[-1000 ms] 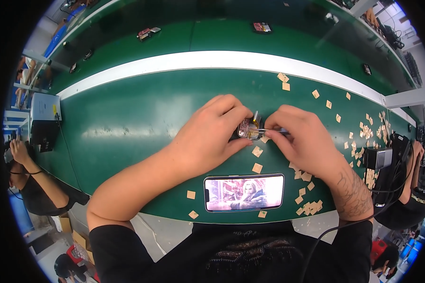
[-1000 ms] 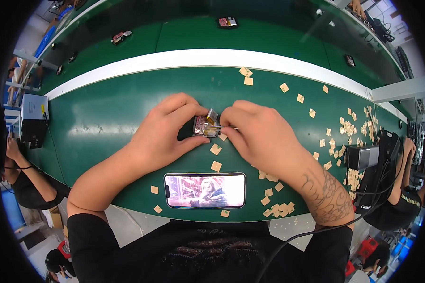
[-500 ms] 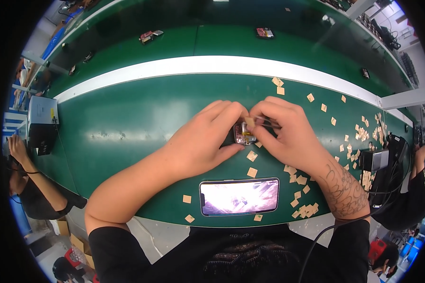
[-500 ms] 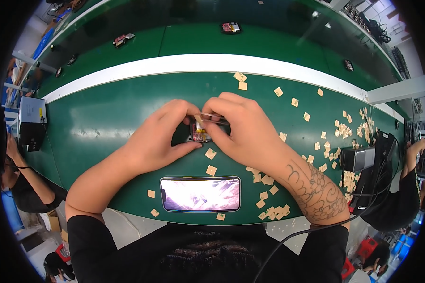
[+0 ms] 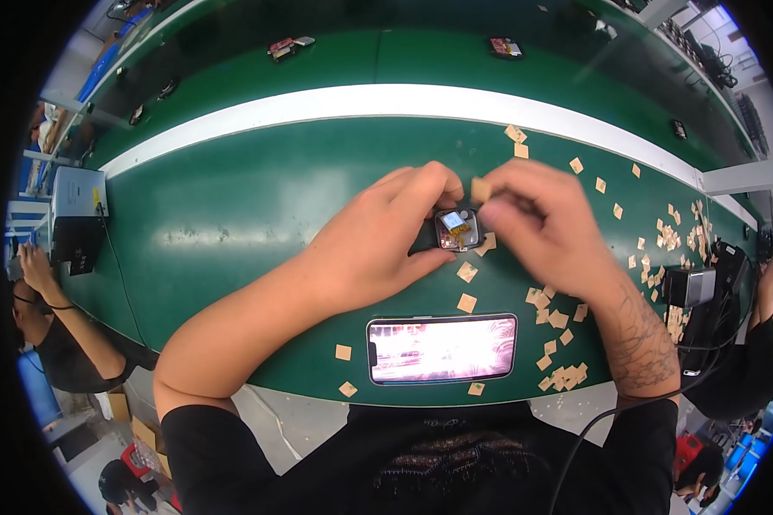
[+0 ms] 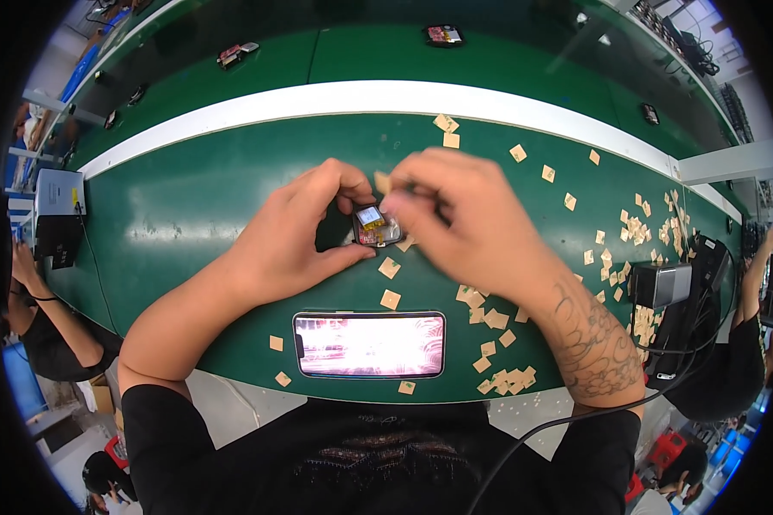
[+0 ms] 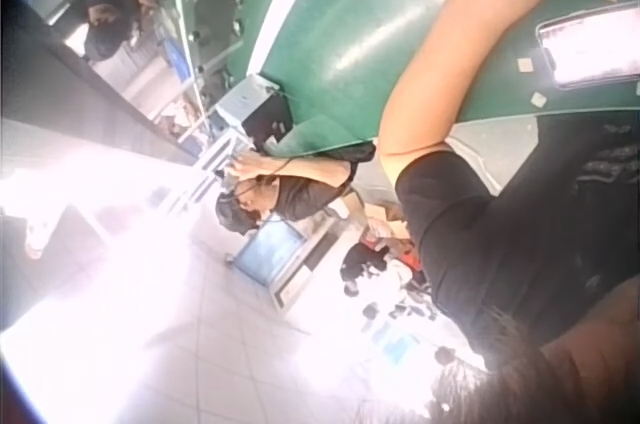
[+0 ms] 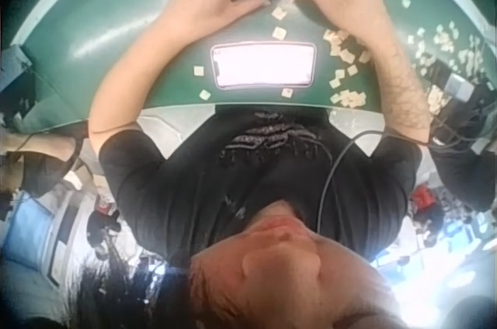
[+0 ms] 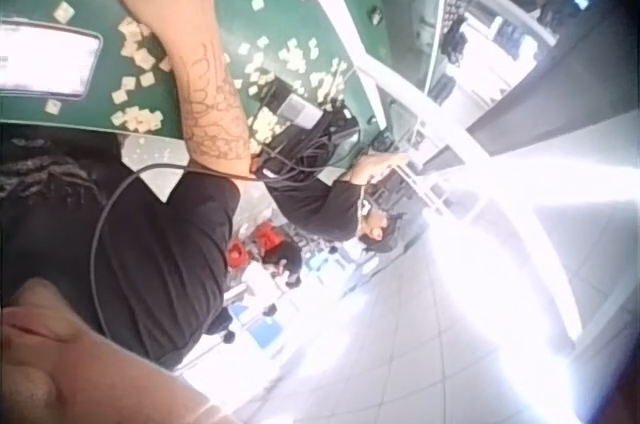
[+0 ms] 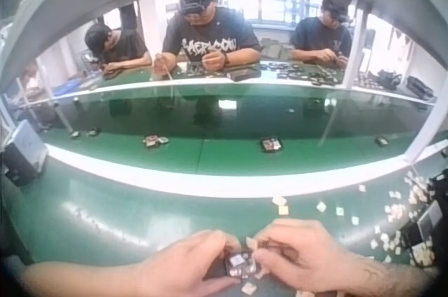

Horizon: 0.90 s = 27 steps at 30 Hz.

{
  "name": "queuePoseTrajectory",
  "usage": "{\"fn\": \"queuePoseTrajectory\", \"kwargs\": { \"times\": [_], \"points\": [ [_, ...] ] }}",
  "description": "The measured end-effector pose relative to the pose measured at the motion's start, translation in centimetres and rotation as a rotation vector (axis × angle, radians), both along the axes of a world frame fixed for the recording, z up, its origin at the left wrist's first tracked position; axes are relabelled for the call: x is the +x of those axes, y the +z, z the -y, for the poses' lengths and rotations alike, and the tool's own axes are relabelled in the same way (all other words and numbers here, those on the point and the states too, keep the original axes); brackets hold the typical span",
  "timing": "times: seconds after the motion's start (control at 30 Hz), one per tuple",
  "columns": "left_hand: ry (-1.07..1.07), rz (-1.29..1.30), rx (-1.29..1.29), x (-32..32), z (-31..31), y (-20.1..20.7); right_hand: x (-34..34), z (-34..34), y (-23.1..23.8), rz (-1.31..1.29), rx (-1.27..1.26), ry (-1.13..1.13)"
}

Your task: Manually assemble and connect small electrical components and wires for a device.

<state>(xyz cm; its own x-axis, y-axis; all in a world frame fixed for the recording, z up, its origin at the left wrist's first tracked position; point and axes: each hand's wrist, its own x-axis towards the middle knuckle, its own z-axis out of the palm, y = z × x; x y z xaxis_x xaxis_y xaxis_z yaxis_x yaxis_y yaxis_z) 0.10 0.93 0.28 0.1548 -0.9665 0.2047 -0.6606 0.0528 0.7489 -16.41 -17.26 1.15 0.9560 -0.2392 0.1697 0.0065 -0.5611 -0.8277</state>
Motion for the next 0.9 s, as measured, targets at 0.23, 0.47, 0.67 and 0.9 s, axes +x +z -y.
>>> {"fn": "queuePoseTrajectory", "kwargs": {
  "times": [0.23,0.47,0.67,0.9],
  "points": [
    [-0.027,0.011,0.008,0.1,0.1,-0.1,-0.2,3.4,-1.1,0.001,0.163,-0.397],
    [-0.044,0.017,-0.031,0.0,0.0,-0.1,-0.1,4.0,-0.9,-0.026,-0.006,-0.429],
    [-0.011,0.003,0.008,-0.3,0.0,-0.1,0.0,-0.6,1.5,-0.150,0.003,-0.037],
    [-0.011,0.002,-0.020,-0.3,-0.1,-0.4,-0.2,-1.0,1.1,-0.182,-0.060,0.072]
  ]
}}
